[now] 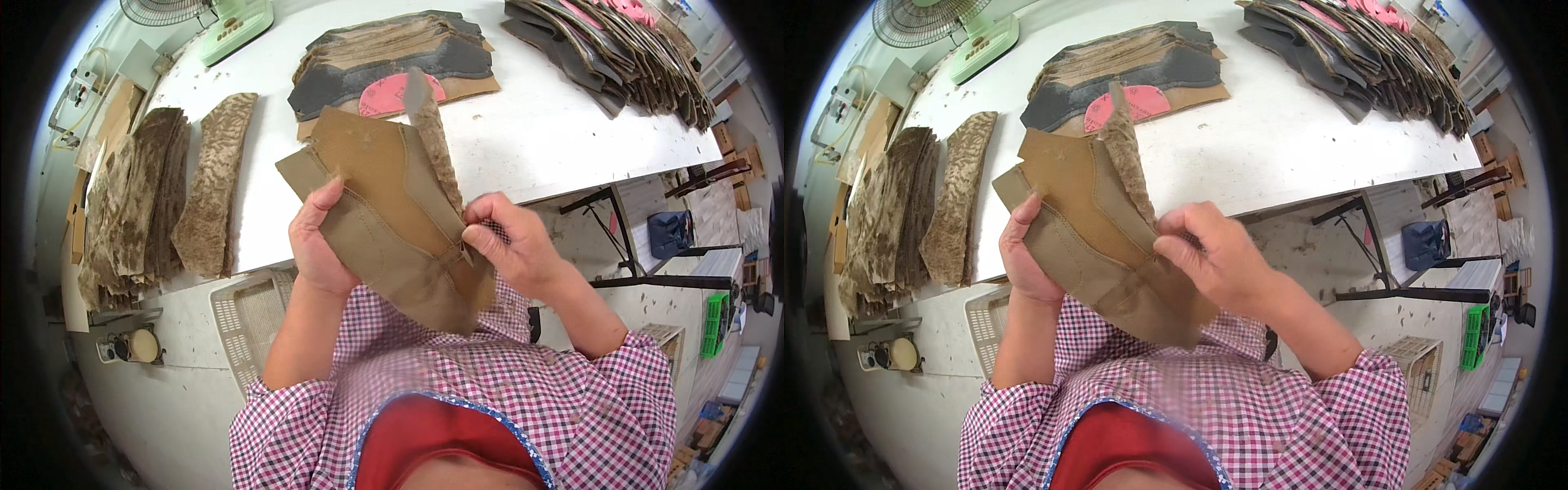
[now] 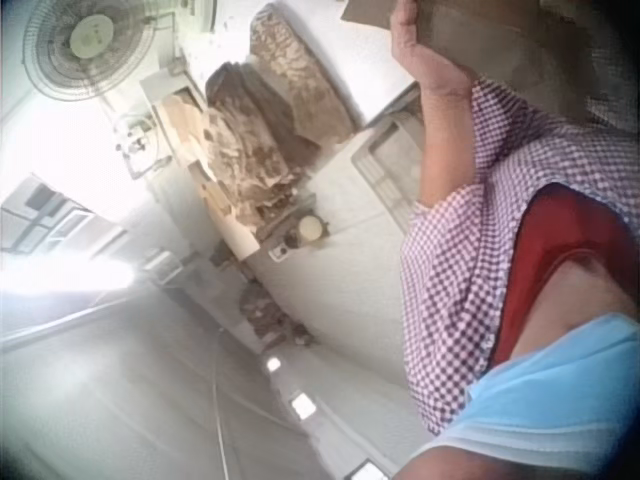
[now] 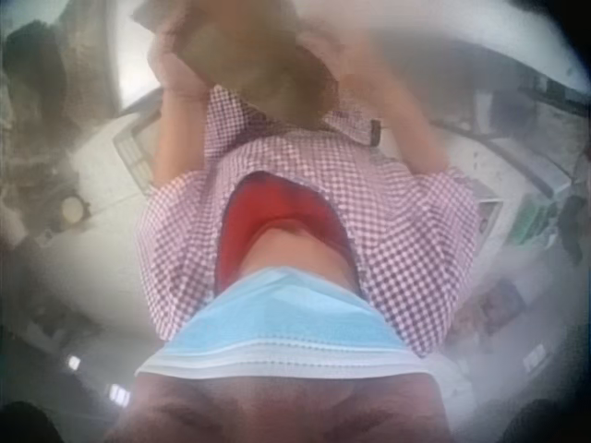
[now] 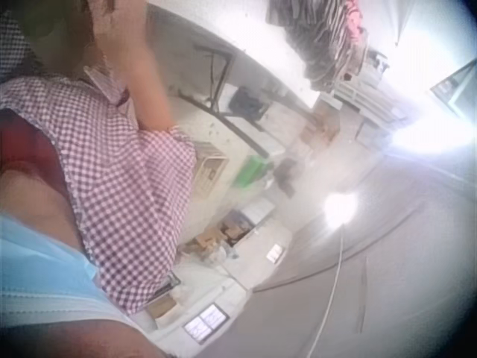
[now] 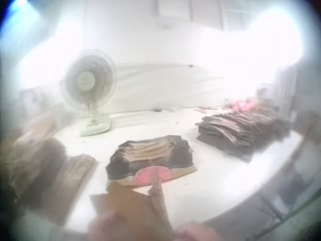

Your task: The person repeatedly picks up individual fabric pieces from a stack on a white table, unfolds them to inspect the seams and texture, and then places them back down. The task involves handling multiple similar pieces one by one.

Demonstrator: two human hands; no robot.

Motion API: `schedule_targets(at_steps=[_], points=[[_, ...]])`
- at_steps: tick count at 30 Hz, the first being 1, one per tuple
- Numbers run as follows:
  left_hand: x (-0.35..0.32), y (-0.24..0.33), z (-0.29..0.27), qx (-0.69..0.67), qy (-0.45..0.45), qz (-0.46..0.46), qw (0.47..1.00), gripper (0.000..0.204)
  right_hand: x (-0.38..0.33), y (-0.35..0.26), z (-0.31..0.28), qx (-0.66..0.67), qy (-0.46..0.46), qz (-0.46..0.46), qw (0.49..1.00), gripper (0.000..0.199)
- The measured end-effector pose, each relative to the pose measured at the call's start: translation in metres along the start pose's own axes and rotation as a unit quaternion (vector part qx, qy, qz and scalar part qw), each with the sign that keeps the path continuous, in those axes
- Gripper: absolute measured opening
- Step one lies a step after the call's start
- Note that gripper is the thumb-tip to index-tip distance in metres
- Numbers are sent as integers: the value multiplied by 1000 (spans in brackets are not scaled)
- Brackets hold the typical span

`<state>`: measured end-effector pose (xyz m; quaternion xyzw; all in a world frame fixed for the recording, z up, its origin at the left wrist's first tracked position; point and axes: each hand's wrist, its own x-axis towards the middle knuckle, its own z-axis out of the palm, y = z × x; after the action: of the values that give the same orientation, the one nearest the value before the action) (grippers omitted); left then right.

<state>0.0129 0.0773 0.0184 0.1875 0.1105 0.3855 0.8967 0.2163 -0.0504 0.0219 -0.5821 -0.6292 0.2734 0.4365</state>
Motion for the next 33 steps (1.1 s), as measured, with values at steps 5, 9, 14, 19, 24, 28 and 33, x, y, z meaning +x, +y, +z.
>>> schedule_targets(at_steps=[5, 9, 14, 19, 24, 28, 33], points=[[-6, -2, 8, -30, -26, -46, 998, 47, 46, -3, -1, 192, 92, 31, 977, 43], [-14, 0, -1, -83, -35, -66, 994, 50, 79, 28, 0, 465, -69, 71, 880, 58], [-22, 8, -6, -54, -33, -53, 997, 54, 68, 35, -13, 523, -12, 183, 832, 44], [-33, -11, -5, -48, -74, -42, 995, 54, 76, 25, 24, 337, 24, 220, 915, 23], [-29, -11, -6, -39, -16, -52, 998, 56, 80, 32, 31, 267, -3, 207, 941, 24], [-31, -3, 1, -117, -37, -16, 992, 55, 64, 7, 13, 126, 204, 57, 969, 27], [-29, -3, -2, -51, -44, 24, 997, 55, 18, -31, 12, 19, 114, -71, 991, 24]])
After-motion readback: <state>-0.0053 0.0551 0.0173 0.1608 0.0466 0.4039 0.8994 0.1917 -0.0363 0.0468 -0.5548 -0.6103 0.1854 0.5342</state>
